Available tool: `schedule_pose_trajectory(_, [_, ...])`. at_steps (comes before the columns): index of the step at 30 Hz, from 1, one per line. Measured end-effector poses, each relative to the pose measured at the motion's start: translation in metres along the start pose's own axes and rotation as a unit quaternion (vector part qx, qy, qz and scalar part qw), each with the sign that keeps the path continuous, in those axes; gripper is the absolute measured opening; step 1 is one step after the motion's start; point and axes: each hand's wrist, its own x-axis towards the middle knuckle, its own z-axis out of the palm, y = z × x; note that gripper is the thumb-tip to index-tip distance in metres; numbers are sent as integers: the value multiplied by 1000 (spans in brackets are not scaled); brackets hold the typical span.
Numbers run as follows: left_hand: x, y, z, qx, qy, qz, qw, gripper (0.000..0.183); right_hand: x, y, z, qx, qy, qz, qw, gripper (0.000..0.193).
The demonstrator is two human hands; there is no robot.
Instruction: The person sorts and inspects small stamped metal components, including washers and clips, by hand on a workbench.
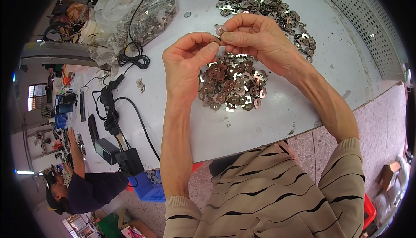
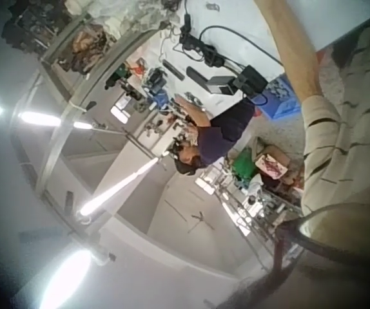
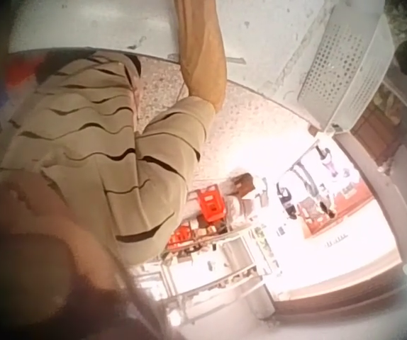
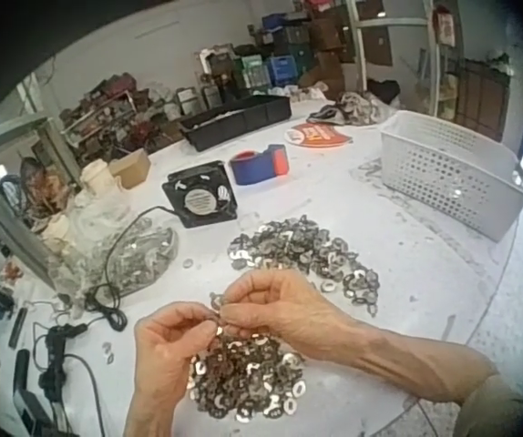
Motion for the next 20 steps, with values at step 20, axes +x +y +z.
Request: schedule_pose_trajectory(20, [3, 8, -27, -89, 79, -23, 993, 26, 5, -8, 4, -94, 37, 10, 995, 16])
